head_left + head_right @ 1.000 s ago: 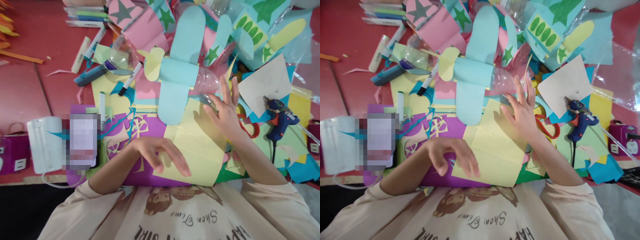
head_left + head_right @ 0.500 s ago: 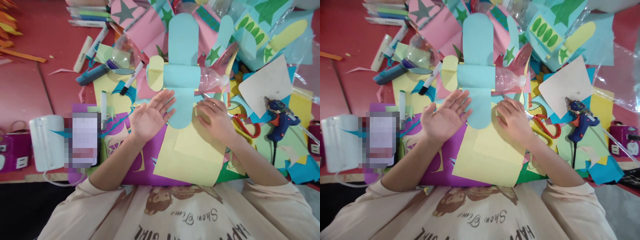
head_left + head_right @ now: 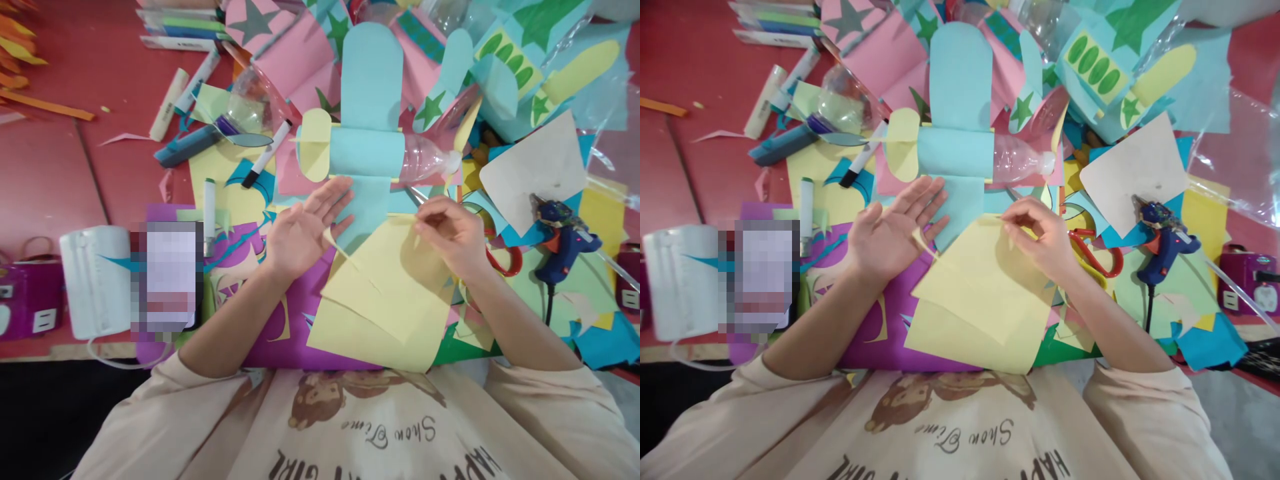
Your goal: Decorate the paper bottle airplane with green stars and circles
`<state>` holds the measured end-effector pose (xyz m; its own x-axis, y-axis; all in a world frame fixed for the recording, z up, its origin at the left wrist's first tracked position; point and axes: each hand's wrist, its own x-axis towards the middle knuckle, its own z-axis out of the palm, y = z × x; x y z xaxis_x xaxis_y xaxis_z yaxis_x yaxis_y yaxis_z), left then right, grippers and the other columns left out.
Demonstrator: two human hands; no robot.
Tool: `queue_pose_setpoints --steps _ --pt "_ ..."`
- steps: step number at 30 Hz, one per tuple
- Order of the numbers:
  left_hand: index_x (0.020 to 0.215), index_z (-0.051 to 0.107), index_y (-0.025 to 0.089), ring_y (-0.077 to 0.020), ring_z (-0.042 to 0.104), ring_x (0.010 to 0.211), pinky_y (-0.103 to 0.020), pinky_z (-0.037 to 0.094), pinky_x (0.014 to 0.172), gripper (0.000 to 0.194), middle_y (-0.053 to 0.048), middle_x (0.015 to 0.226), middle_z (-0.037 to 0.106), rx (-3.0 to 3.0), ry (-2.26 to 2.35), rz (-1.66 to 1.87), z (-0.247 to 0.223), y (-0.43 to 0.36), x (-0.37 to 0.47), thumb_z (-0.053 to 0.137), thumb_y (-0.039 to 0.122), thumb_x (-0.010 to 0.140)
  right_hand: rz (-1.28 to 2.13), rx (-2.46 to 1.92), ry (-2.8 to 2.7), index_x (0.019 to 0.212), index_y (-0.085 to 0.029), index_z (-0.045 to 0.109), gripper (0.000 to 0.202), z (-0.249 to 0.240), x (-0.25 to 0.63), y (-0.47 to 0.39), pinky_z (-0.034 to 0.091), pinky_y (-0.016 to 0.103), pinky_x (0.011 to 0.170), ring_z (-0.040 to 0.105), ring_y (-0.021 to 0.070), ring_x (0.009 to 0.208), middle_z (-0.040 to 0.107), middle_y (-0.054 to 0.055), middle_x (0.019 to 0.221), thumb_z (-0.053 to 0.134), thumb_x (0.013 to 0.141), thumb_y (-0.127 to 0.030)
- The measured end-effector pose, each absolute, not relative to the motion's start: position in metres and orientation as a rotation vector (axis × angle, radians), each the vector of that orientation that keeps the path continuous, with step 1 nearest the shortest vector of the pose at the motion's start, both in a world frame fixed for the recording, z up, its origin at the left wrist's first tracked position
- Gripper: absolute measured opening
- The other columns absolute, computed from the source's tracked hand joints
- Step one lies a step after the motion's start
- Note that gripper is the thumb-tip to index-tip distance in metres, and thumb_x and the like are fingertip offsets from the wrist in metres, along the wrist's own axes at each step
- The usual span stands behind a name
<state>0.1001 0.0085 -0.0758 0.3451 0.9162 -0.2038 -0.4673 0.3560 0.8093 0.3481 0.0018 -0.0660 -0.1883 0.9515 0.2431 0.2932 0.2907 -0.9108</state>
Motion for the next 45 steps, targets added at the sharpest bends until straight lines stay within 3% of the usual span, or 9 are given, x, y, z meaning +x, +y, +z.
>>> queue_pose_setpoints --steps 7,11,15,23,28,33,39,42,45 --pt "0.123 0.063 0.027 -0.0316 0.062 0.116 -0.047 0.052 0.098 0.06 -0.007 0.121 0.069 0.931 0.768 0.908 -0.09 0.006 0.098 0.064 0.064 0.077 0.804 -1.311 -1.316 0.084 -0.026 0.061 0.01 -0.081 0.356 0.008 0.05 0.028 0.059 0.06 0.0138 0.069 0.059 0.0 0.08 0.07 0.08 -0.026" --pt "0.111 0.07 0.026 -0.0247 0.064 0.113 -0.039 0.051 0.101 0.043 -0.005 0.12 0.07 1.355 1.08 0.96 -0.09 0.002 0.1 0.074 0.049 0.075 0.886 -1.294 -1.418 0.085 -0.024 0.06 0.01 -0.078 0.356 0.008 0.048 0.026 0.053 0.059 0.0128 0.065 0.059 -0.001 0.078 0.069 0.08 -0.027" --pt "0.095 0.074 0.022 -0.02 0.07 0.096 -0.034 0.055 0.092 0.027 -0.003 0.099 0.076 1.506 1.297 0.981 -0.084 0.0 0.101 0.071 0.044 0.079 1.09 -1.253 -1.523 0.086 -0.022 0.06 0.01 -0.074 0.354 0.008 0.047 0.024 0.049 0.059 0.0115 0.062 0.06 -0.001 0.076 0.068 0.08 -0.026" --pt "0.098 0.071 0.024 -0.0195 0.069 0.097 -0.035 0.055 0.092 0.02 0.0 0.1 0.074 1.512 1.477 1.103 -0.088 0.004 0.098 0.069 0.035 0.081 1.004 -1.273 -1.569 0.096 -0.023 0.06 0.012 -0.081 0.36 0.014 0.055 0.026 0.058 0.065 0.0135 0.069 0.068 0.001 0.085 0.063 0.084 -0.025" --pt "0.109 0.066 0.024 -0.019 0.069 0.098 -0.031 0.057 0.086 0.031 -0.003 0.11 0.072 1.461 1.413 1.088 -0.09 0.004 0.099 0.068 0.037 0.081 0.187 -1.165 -1.926 0.109 -0.022 0.06 0.022 -0.071 0.346 -0.004 0.054 0.044 0.091 0.065 0.0237 0.107 0.068 0.009 0.109 0.056 0.088 -0.017" --pt "0.108 0.066 0.02 -0.0199 0.07 0.1 -0.03 0.058 0.085 0.03 -0.006 0.112 0.072 1.465 1.359 1.05 -0.086 0.003 0.102 0.066 0.035 0.081 0.155 -0.706 -2.707 0.137 -0.017 0.046 0.041 -0.071 0.323 -0.026 0.044 0.044 0.11 0.052 0.0211 0.132 0.059 0.009 0.138 0.045 0.098 -0.032" --pt "0.106 0.065 0.022 -0.0208 0.069 0.1 -0.03 0.058 0.085 0.028 -0.003 0.112 0.072 1.376 1.441 1.14 -0.088 0.005 0.099 0.067 0.034 0.081 0.392 -0.477 -2.614 0.11 -0.012 0.064 0.031 -0.074 0.322 -0.025 0.052 0.037 0.099 0.07 0.0164 0.099 0.076 0.008 0.099 0.042 0.099 -0.031" --pt "0.107 0.065 0.022 -0.0194 0.069 0.098 -0.028 0.058 0.081 0.027 -0.002 0.11 0.072 1.372 1.485 1.176 -0.09 0.006 0.097 0.063 0.033 0.082 0.489 -0.457 -2.533 0.092 -0.016 0.067 0.027 -0.068 0.325 -0.027 0.056 0.028 0.076 0.069 0.0126 0.07 0.074 0.002 0.075 0.043 0.098 -0.029" --pt "0.107 0.065 0.024 -0.0182 0.069 0.097 -0.027 0.057 0.082 0.027 -0.001 0.109 0.072 1.336 1.493 1.204 -0.091 0.007 0.096 0.064 0.033 0.082 0.656 -0.531 -2.44 0.079 -0.02 0.065 0.028 -0.063 0.329 -0.028 0.044 0.023 0.049 0.055 0.0088 0.046 0.061 -0.004 0.053 0.044 0.097 -0.027"
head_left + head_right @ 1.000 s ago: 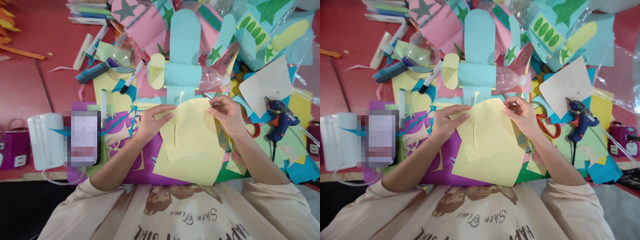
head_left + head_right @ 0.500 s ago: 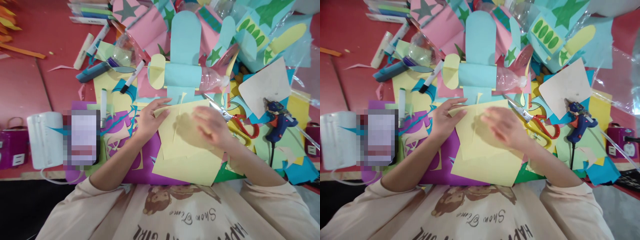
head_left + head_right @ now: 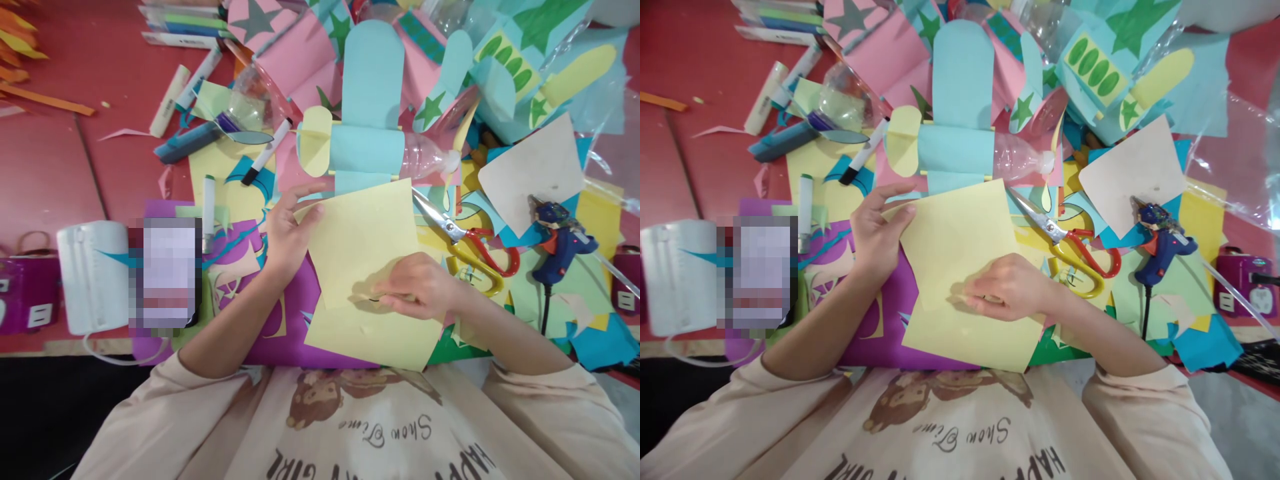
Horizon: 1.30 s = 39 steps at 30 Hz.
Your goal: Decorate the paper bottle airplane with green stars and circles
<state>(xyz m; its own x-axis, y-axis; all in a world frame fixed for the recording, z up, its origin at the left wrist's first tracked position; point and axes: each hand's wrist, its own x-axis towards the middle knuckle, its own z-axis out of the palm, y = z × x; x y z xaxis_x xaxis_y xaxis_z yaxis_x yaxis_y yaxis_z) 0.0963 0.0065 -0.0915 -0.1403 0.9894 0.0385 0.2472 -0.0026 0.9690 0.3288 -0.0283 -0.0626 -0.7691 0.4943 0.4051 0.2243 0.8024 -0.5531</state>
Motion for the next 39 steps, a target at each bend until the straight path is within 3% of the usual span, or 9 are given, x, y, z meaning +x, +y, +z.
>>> queue_pose_setpoints --steps 5,8,11,17,20,23,26,30,39 --pt "0.101 0.066 0.025 -0.0187 0.069 0.097 -0.03 0.057 0.086 0.022 -0.001 0.108 0.072 1.342 1.444 1.187 -0.089 0.007 0.096 0.065 0.033 0.08 0.516 -0.958 -2.104 0.083 -0.023 0.065 0.018 -0.062 0.337 -0.02 0.046 0.023 0.051 0.057 0.0091 0.05 0.064 -0.004 0.058 0.049 0.092 -0.019" --pt "0.093 0.07 0.022 -0.0192 0.069 0.094 -0.031 0.055 0.089 0.018 -0.001 0.098 0.074 1.478 1.401 1.068 -0.084 0.005 0.097 0.064 0.035 0.081 0.305 -1.151 -1.984 0.103 -0.025 0.065 0.018 -0.065 0.342 -0.01 0.056 0.035 0.078 0.069 0.0183 0.087 0.074 0.004 0.092 0.054 0.09 -0.019" --pt "0.089 0.072 0.021 -0.0185 0.069 0.09 -0.03 0.055 0.086 0.018 -0.002 0.092 0.075 1.569 1.356 0.969 -0.081 0.003 0.1 0.061 0.034 0.084 0.251 -1.134 -2.11 0.121 -0.026 0.06 0.035 -0.07 0.343 -0.004 0.05 0.047 0.097 0.063 0.0252 0.113 0.07 0.008 0.115 0.055 0.088 -0.017" --pt "0.092 0.072 0.02 -0.017 0.069 0.091 -0.028 0.054 0.087 0.019 -0.003 0.094 0.074 1.65 1.305 0.966 -0.083 0.001 0.105 0.056 0.03 0.087 0.331 -1.162 -2.213 0.105 -0.025 0.068 0.023 -0.079 0.342 0.0 0.052 0.043 0.086 0.064 0.0224 0.091 0.071 0.004 0.086 0.054 0.089 -0.016" --pt "0.11 0.066 0.02 -0.0192 0.065 0.11 -0.032 0.051 0.097 0.024 -0.006 0.116 0.07 1.862 1.288 1.064 -0.073 -0.004 0.104 0.055 0.026 0.09 0.373 -1.168 -2.202 0.096 -0.024 0.07 0.019 -0.076 0.346 0.004 0.051 0.04 0.084 0.064 0.0201 0.083 0.07 0.003 0.08 0.054 0.089 -0.015" --pt "0.123 0.059 0.022 -0.0233 0.056 0.125 -0.038 0.046 0.105 0.034 -0.01 0.133 0.06 2.256 1.203 1.068 -0.058 -0.017 0.102 0.057 0.022 0.089 0.407 -1.18 -2.195 0.093 -0.025 0.07 0.02 -0.069 0.349 0.008 0.05 0.04 0.085 0.064 0.0193 0.081 0.071 0.002 0.083 0.054 0.089 -0.015" --pt "0.121 0.059 0.021 -0.0214 0.062 0.116 -0.037 0.051 0.1 0.029 -0.008 0.124 0.066 2.537 0.942 0.657 -0.053 -0.039 0.102 0.051 0.018 0.093 0.408 -1.176 -2.185 0.094 -0.026 0.07 0.019 -0.065 0.35 0.008 0.051 0.04 0.084 0.064 0.0193 0.083 0.071 0.002 0.086 0.054 0.089 -0.016" --pt "0.131 0.053 0.019 -0.0308 0.052 0.13 -0.047 0.048 0.104 0.041 -0.015 0.143 0.051 2.77 0.817 0.297 -0.069 -0.065 0.108 0.059 0.03 0.092 0.258 -1.06 -2.22 0.093 -0.025 0.069 0.023 -0.06 0.349 -0.003 0.054 0.038 0.08 0.066 0.0184 0.083 0.072 0.001 0.084 0.052 0.089 -0.01" --pt "0.118 0.059 0.014 -0.0245 0.063 0.118 -0.039 0.055 0.098 0.027 -0.013 0.125 0.065 2.776 0.92 0.528 -0.073 -0.083 0.117 0.05 0.024 0.095 0.007 -1.103 -2.459 0.115 -0.008 0.062 0.028 -0.049 0.344 -0.068 0.056 0.037 0.093 0.067 0.0223 0.11 0.072 0.012 0.116 0.056 0.088 -0.005"
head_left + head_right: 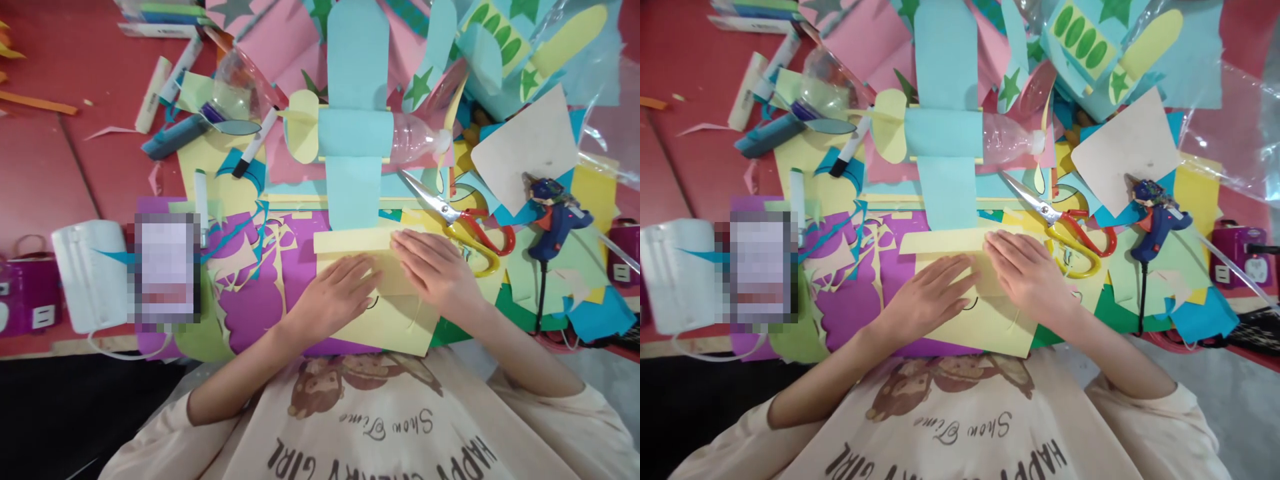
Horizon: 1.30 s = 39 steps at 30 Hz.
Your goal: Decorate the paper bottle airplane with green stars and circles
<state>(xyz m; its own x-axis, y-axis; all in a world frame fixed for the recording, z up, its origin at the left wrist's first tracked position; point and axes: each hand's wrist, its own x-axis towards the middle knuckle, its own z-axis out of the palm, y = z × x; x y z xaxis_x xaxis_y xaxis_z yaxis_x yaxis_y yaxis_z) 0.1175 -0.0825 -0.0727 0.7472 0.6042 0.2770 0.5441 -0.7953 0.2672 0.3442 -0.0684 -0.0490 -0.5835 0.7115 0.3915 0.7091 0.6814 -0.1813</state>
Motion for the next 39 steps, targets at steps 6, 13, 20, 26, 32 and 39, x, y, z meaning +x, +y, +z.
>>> queue_pose_setpoints --steps 6,13,20,26,32,39 --pt "0.118 0.059 0.017 -0.0183 0.06 0.121 -0.033 0.047 0.107 0.028 -0.008 0.124 0.067 2.777 0.982 0.668 -0.057 -0.085 0.119 0.051 0.014 0.092 0.086 -1.189 -2.473 0.125 -0.006 0.058 0.036 -0.06 0.343 -0.079 0.053 0.04 0.101 0.06 0.0246 0.123 0.066 0.016 0.126 0.055 0.089 -0.01" --pt "0.133 0.049 0.012 -0.0283 0.052 0.131 -0.044 0.042 0.11 0.042 -0.015 0.139 0.056 2.863 1.206 0.469 -0.076 -0.071 0.119 0.05 0.03 0.096 0.079 -1.233 -2.548 0.127 -0.004 0.057 0.037 -0.065 0.34 -0.072 0.051 0.042 0.105 0.056 0.0268 0.128 0.061 0.018 0.133 0.051 0.092 -0.014" --pt "0.138 0.045 0.008 -0.0281 0.047 0.135 -0.043 0.038 0.112 0.048 -0.018 0.143 0.051 2.827 1.22 0.411 -0.093 -0.066 0.119 0.043 0.036 0.099 0.02 -1.284 -2.598 0.13 -0.002 0.056 0.04 -0.072 0.335 -0.065 0.052 0.044 0.103 0.054 0.0306 0.129 0.057 0.021 0.136 0.052 0.093 -0.018" --pt "0.141 0.043 0.006 -0.0295 0.045 0.136 -0.044 0.037 0.112 0.057 -0.019 0.146 0.048 2.797 1.216 0.358 -0.096 -0.064 0.118 0.039 0.044 0.099 0.095 -1.345 -2.611 0.133 -0.004 0.054 0.042 -0.076 0.333 -0.065 0.049 0.046 0.107 0.049 0.0316 0.134 0.052 0.022 0.141 0.049 0.095 -0.022" --pt "0.143 0.04 0.004 -0.0293 0.043 0.138 -0.043 0.035 0.113 0.059 -0.019 0.147 0.046 2.796 1.219 0.338 -0.095 -0.061 0.119 0.038 0.044 0.098 0.161 -1.385 -2.605 0.136 -0.003 0.051 0.045 -0.083 0.332 -0.067 0.043 0.047 0.112 0.041 0.0321 0.14 0.047 0.022 0.146 0.046 0.096 -0.024" --pt "0.147 0.033 0.004 -0.0289 0.039 0.14 -0.043 0.031 0.116 0.065 -0.019 0.149 0.044 2.705 1.22 0.301 -0.096 -0.061 0.118 0.039 0.045 0.097 0.179 -1.388 -2.611 0.139 -0.003 0.048 0.048 -0.087 0.332 -0.068 0.04 0.048 0.114 0.037 0.032 0.143 0.043 0.023 0.149 0.045 0.096 -0.024"
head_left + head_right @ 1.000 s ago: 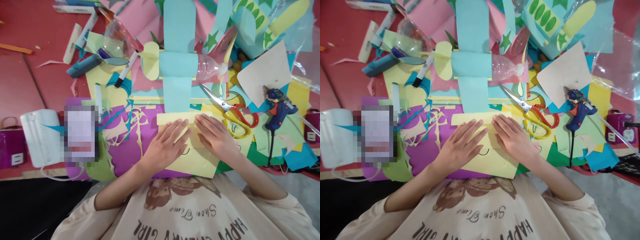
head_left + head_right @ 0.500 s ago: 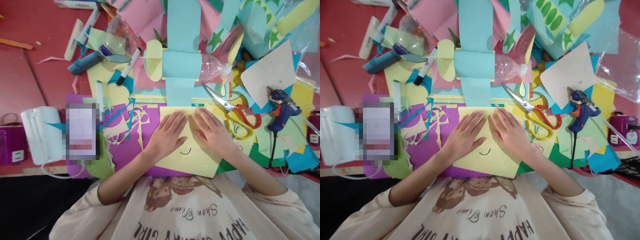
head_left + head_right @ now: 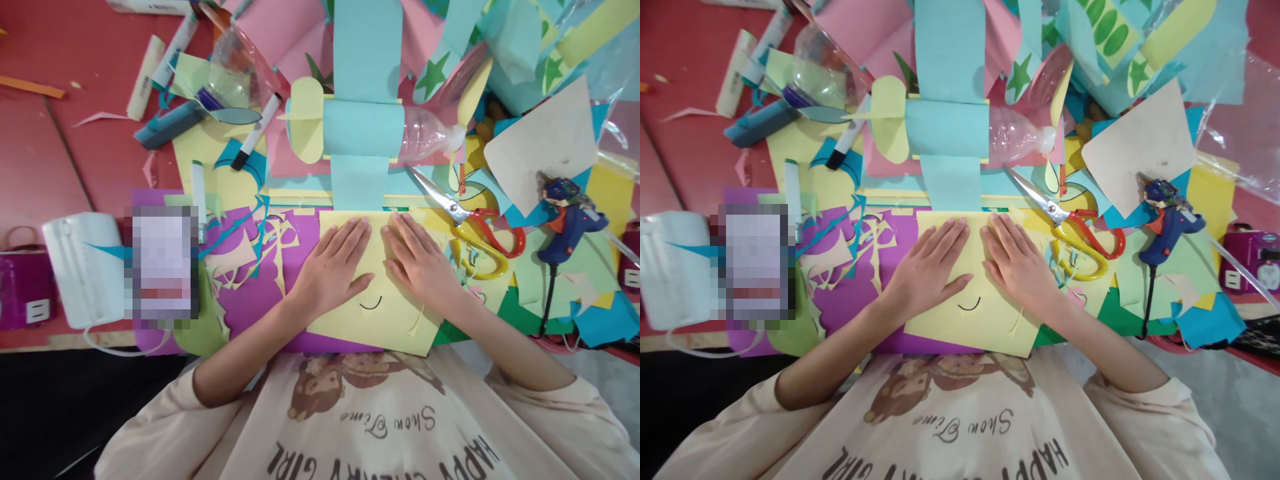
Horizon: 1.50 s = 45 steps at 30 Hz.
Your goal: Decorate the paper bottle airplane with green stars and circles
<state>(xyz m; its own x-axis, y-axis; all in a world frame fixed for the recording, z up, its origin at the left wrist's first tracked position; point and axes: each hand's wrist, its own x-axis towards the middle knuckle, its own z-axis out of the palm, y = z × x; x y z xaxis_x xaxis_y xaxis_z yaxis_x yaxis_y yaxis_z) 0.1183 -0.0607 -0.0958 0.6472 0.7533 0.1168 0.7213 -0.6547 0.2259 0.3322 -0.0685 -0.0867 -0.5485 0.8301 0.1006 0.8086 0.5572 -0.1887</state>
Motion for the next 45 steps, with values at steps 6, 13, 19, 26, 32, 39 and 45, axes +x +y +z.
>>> queue_pose_setpoints --steps 6,13,19,26,32,39,45 --pt "0.146 0.035 0.005 -0.0296 0.041 0.139 -0.044 0.031 0.115 0.065 -0.018 0.148 0.045 2.714 1.229 0.314 -0.095 -0.06 0.118 0.042 0.046 0.095 0.225 -1.407 -2.607 0.141 -0.003 0.045 0.049 -0.088 0.332 -0.07 0.038 0.049 0.115 0.033 0.0309 0.145 0.04 0.022 0.151 0.044 0.096 -0.024" --pt "0.147 0.034 0.007 -0.0297 0.039 0.141 -0.045 0.031 0.116 0.067 -0.018 0.148 0.044 2.661 1.22 0.291 -0.094 -0.058 0.117 0.042 0.048 0.095 0.195 -1.427 -2.63 0.141 -0.004 0.045 0.048 -0.086 0.331 -0.07 0.038 0.048 0.115 0.035 0.0305 0.144 0.041 0.021 0.151 0.041 0.097 -0.025" --pt "0.146 0.035 0.005 -0.0299 0.04 0.14 -0.045 0.031 0.116 0.066 -0.018 0.149 0.044 2.689 1.222 0.288 -0.094 -0.058 0.118 0.041 0.047 0.095 0.26 -1.474 -2.628 0.144 -0.006 0.04 0.05 -0.087 0.329 -0.071 0.036 0.05 0.115 0.031 0.0292 0.146 0.036 0.02 0.154 0.039 0.098 -0.026" --pt "0.145 0.036 0.006 -0.0293 0.043 0.138 -0.044 0.034 0.114 0.066 -0.018 0.148 0.045 2.67 1.22 0.264 -0.088 -0.055 0.117 0.044 0.046 0.094 0.242 -1.477 -2.641 0.144 -0.005 0.041 0.05 -0.089 0.329 -0.07 0.037 0.051 0.114 0.032 0.0301 0.145 0.035 0.022 0.154 0.038 0.099 -0.028" --pt "0.143 0.039 0.003 -0.0305 0.045 0.136 -0.043 0.037 0.111 0.066 -0.021 0.147 0.044 2.654 1.222 0.245 -0.082 -0.052 0.119 0.048 0.044 0.092 0.257 -1.484 -2.63 0.142 -0.005 0.042 0.049 -0.087 0.329 -0.069 0.038 0.05 0.114 0.032 0.0297 0.146 0.036 0.022 0.153 0.038 0.098 -0.027" --pt "0.141 0.043 0.003 -0.0317 0.046 0.133 -0.045 0.04 0.107 0.064 -0.02 0.149 0.043 2.686 1.217 0.172 -0.079 -0.049 0.121 0.046 0.044 0.091 0.226 -1.468 -2.641 0.133 0.002 0.05 0.044 -0.074 0.32 -0.066 0.045 0.05 0.109 0.038 0.0336 0.142 0.042 0.027 0.148 0.04 0.095 -0.018" --pt "0.139 0.045 0.005 -0.0325 0.047 0.131 -0.045 0.043 0.103 0.063 -0.019 0.149 0.043 2.68 1.207 0.119 -0.074 -0.045 0.122 0.051 0.04 0.087 0.197 -1.393 -2.626 0.109 0.002 0.063 0.032 -0.071 0.307 -0.053 0.047 0.048 0.107 0.049 0.0328 0.133 0.054 0.028 0.137 0.041 0.095 -0.017"
